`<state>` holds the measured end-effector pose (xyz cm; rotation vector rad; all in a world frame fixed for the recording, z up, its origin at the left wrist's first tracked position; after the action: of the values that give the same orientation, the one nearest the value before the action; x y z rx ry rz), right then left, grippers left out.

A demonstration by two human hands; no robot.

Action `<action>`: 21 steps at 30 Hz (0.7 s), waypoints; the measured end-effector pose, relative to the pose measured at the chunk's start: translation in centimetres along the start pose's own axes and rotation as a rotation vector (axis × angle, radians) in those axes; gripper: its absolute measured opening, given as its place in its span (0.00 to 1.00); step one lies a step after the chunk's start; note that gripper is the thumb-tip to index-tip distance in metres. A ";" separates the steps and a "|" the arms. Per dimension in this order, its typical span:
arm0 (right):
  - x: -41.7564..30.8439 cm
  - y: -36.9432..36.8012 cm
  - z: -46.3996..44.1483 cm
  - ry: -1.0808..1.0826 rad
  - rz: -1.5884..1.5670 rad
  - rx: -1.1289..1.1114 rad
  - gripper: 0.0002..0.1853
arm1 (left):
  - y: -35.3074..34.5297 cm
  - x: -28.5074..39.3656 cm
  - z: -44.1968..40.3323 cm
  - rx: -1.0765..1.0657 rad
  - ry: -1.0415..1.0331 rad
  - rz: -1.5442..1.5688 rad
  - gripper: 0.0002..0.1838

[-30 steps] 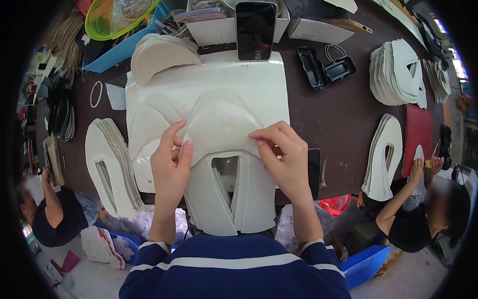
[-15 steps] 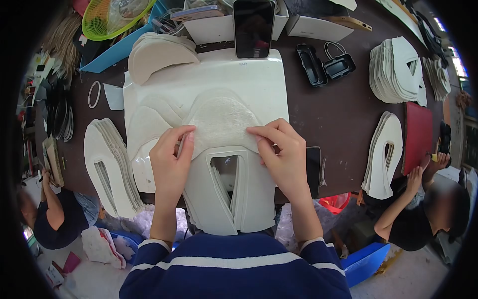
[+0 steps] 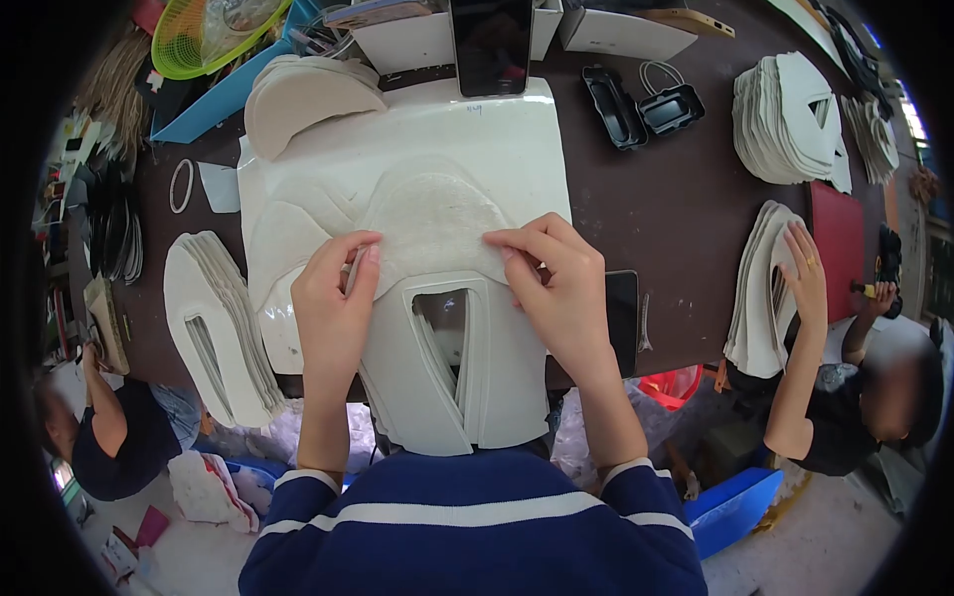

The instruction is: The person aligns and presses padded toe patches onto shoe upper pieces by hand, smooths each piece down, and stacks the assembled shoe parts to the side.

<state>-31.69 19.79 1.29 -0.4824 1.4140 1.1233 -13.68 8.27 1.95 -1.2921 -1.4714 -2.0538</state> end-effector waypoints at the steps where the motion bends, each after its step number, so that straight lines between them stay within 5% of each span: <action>1: 0.0 0.0 -0.1 -0.003 0.004 0.000 0.11 | 0.0 0.1 -0.1 -0.004 0.003 -0.012 0.07; 11: -0.3 0.0 -0.1 0.049 0.054 0.008 0.09 | -0.2 -0.1 0.0 -0.011 -0.116 -0.176 0.08; 21: 0.0 -0.1 0.0 0.167 0.226 0.048 0.05 | 0.5 0.1 1.0 -0.054 0.018 -0.218 0.11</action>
<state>-31.64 19.73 1.22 -0.3967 1.6694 1.2482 -12.90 8.96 2.41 -1.1745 -1.6231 -2.2484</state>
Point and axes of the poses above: each hand's wrist, its own z-axis away from the middle knuckle, its own y-axis out of the back of the hand, x = y × z, the point moved 1 cm from there along -z, towards the middle knuckle, and after that the axes turned 2 degrees about -x, right-handed, at the moved point
